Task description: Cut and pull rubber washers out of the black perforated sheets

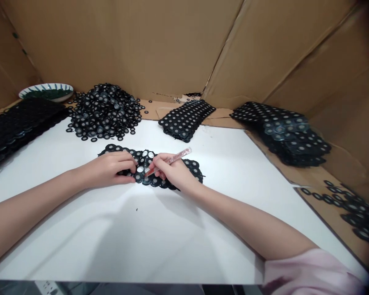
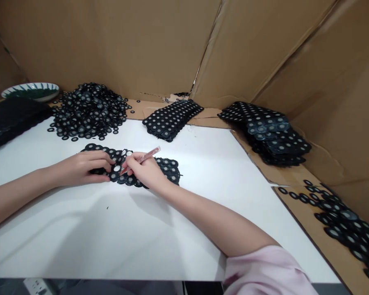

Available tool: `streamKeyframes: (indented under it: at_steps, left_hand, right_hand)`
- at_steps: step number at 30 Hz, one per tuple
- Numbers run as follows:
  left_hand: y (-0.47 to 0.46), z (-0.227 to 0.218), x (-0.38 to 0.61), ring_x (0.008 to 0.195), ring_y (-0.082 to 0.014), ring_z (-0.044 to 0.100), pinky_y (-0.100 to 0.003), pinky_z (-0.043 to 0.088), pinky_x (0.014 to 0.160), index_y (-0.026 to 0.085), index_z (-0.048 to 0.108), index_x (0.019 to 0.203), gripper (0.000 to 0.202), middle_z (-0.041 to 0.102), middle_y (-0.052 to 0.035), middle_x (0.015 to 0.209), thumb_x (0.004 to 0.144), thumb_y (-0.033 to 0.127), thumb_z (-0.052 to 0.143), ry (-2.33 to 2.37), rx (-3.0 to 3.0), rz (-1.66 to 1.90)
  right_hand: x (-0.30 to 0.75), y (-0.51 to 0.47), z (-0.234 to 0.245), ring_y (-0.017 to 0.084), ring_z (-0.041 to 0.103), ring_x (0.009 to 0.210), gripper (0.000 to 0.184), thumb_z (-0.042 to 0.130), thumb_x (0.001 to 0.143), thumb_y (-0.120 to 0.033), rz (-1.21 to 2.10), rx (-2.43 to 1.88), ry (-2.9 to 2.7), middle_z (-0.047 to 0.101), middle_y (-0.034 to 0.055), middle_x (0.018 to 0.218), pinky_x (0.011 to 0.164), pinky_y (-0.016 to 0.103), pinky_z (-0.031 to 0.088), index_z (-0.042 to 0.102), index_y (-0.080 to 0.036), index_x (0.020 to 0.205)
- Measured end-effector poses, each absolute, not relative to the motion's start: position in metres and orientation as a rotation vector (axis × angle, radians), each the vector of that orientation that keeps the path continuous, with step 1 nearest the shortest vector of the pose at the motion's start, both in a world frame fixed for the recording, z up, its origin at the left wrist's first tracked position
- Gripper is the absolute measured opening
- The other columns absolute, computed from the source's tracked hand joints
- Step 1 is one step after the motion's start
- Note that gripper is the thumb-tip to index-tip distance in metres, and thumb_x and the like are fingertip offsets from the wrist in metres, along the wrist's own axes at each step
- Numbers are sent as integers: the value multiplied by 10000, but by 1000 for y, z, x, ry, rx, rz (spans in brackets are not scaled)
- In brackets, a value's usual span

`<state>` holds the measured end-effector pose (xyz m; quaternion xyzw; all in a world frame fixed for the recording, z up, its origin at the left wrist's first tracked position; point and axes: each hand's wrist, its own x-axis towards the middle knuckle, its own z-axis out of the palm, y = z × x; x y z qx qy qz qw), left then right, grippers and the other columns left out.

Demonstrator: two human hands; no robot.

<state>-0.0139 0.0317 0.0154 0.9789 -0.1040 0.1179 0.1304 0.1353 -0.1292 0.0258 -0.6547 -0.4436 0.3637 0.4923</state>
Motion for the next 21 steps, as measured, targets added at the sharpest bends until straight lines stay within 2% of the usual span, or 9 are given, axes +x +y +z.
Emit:
streamKeyframes:
  at_steps: [4, 8, 13, 16, 21]
  left_hand:
    - [31, 19, -14, 870, -169, 528, -284, 410, 744, 187, 492, 720, 153, 570, -66, 956, 797, 319, 500, -320, 2854, 308]
    - [30, 22, -14, 878, -179, 519, -293, 412, 735, 184, 429, 721, 215, 557, -80, 982, 790, 366, 521, -241, 2830, 241]
    - [31, 25, -16, 814, -165, 544, -266, 424, 676, 189, 448, 731, 190, 579, -66, 930, 786, 356, 519, -221, 2814, 243]
    - [31, 23, -18, 788, -162, 562, -270, 433, 684, 193, 503, 807, 101, 599, -58, 887, 806, 288, 469, -252, 2901, 317]
    - [31, 16, -16, 803, -180, 580, -331, 441, 760, 183, 537, 967, 198, 622, -72, 852, 838, 203, 388, -452, 3116, 510]
  right_hand:
    - [134, -128, 18, 88, 481, 492, 168, 431, 764, -219, 887, -1605, -1035, 542, -6, 580, 450, 203, 382, 548, -168, 653]
    - [133, -128, 14, 92, 495, 522, 156, 439, 763, -219, 866, -1597, -1036, 553, -1, 598, 465, 202, 402, 543, -169, 657]
    - [130, -129, 14, 94, 499, 532, 207, 473, 795, -326, 866, -1550, -1014, 577, 12, 648, 473, 212, 405, 534, -169, 675]
    - [128, -129, 17, 94, 499, 543, 280, 522, 773, -429, 865, -1565, -1006, 598, 20, 685, 490, 219, 405, 529, -172, 661]
    - [126, -128, 19, 101, 500, 576, 284, 550, 752, -455, 844, -1560, -1023, 602, 23, 714, 530, 230, 414, 575, -174, 720]
